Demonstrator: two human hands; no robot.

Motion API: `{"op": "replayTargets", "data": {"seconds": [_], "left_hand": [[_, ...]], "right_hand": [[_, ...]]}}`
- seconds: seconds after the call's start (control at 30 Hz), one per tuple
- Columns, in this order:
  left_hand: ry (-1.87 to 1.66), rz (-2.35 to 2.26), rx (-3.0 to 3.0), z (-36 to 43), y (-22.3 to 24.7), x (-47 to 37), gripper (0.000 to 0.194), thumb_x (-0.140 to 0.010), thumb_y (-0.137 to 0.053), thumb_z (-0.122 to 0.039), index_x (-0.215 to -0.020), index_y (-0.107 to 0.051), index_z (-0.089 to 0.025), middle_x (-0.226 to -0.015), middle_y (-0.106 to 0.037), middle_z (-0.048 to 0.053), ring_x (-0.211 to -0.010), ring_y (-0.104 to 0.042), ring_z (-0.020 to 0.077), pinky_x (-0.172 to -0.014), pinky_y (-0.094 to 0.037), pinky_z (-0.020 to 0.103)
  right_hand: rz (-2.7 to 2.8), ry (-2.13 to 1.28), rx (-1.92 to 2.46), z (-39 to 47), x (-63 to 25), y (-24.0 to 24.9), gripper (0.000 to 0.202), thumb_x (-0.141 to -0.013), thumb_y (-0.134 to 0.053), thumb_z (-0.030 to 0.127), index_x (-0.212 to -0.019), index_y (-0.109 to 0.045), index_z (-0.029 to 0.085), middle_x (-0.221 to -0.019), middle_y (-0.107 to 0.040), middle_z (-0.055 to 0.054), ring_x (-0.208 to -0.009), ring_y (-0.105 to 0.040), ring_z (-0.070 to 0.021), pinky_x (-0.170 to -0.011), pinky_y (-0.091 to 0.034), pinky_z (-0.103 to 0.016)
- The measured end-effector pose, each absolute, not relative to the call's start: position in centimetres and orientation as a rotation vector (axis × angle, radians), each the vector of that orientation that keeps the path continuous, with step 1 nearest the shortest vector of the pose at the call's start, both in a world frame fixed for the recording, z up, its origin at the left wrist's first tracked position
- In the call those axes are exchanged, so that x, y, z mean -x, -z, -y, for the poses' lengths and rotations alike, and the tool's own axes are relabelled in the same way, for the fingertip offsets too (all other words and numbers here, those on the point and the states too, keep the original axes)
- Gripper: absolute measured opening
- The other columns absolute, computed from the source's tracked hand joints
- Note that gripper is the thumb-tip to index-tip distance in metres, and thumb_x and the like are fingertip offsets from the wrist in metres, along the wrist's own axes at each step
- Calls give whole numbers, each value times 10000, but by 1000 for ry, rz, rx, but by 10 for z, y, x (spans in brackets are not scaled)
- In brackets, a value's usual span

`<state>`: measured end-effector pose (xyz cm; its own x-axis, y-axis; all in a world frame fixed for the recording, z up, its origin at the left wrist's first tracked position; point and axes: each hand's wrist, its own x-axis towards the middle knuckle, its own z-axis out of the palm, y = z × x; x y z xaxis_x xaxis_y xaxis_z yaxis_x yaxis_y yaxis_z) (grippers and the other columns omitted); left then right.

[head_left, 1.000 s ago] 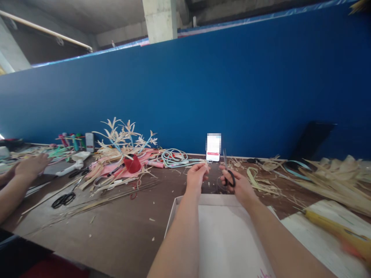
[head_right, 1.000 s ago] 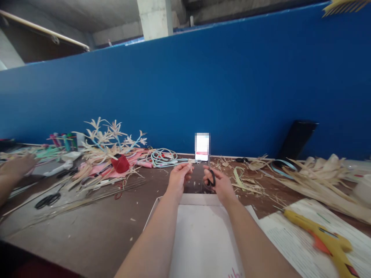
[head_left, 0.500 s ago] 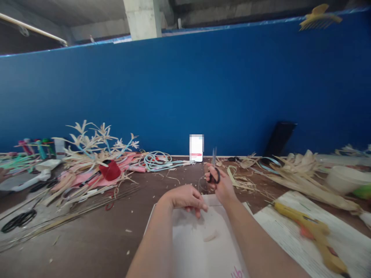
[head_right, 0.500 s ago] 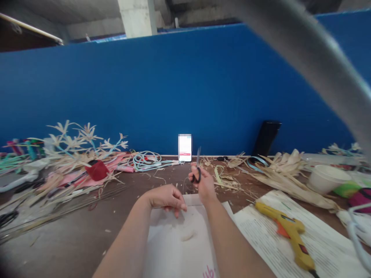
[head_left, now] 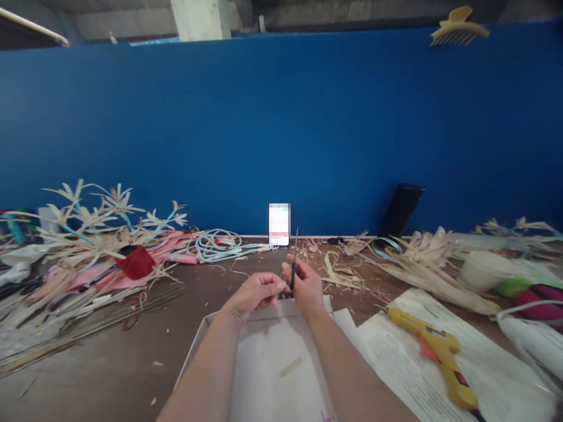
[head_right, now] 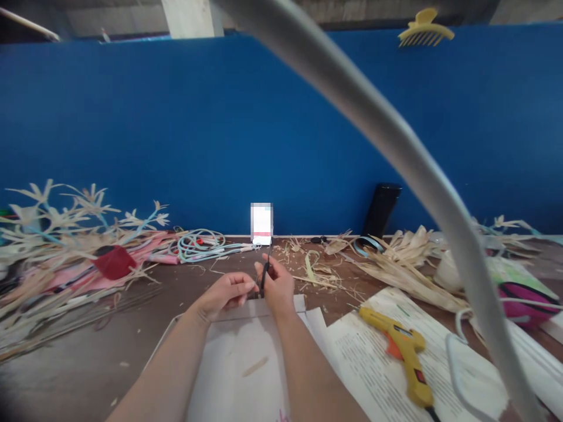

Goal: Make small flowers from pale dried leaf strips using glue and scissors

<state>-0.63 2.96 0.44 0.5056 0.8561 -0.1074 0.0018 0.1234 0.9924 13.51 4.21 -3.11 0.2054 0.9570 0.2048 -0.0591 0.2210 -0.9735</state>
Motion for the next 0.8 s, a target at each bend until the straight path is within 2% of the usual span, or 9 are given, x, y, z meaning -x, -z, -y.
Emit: {"op": "replayTargets", "data": {"seconds": [0.13, 0.5, 0.63, 0.8], "left_hand": [[-775, -845, -1280, -29, -4, 5, 301, -694, -627, -428, -777, -626, -139, -460, -489, -35, -341, -229, 12, -370, -83, 187], [-841, -775, -1253, -27, -6, -5, 281, -701, -645, -382, -804, -607, -124, -465, -510, -36, -321, -228, 2, -337, -97, 163], [-1049, -779, -1146, -36, -16, -14, 258, -712, -638, -363, -818, -600, -131, -490, -495, -45, -341, -250, -3, -349, -116, 145], [-1279, -827, -1227, -53, -50, -41, 248, -709, -632, -362, -830, -617, -146, -523, -487, -43, -382, -322, 11, -364, -185, 139]], "right_hand": [[1170, -893, 1113, -40, -136, 30, 558, -687, -611, 508, -1134, -601, 174, -684, -597, -10, -627, -504, -144, -590, -419, -262], [1092, -906, 1048, -44, -134, 26, 450, -666, -630, 436, -1025, -657, 167, -634, -592, 6, -563, -476, -117, -524, -382, -233], [917, -1011, 987, -48, -134, 25, 481, -674, -637, 425, -1067, -614, 148, -592, -576, 17, -533, -499, -116, -507, -387, -233], [773, -1065, 895, -57, -131, 32, 464, -676, -663, 367, -1069, -522, 163, -539, -547, 50, -493, -542, -133, -466, -409, -232]]}}
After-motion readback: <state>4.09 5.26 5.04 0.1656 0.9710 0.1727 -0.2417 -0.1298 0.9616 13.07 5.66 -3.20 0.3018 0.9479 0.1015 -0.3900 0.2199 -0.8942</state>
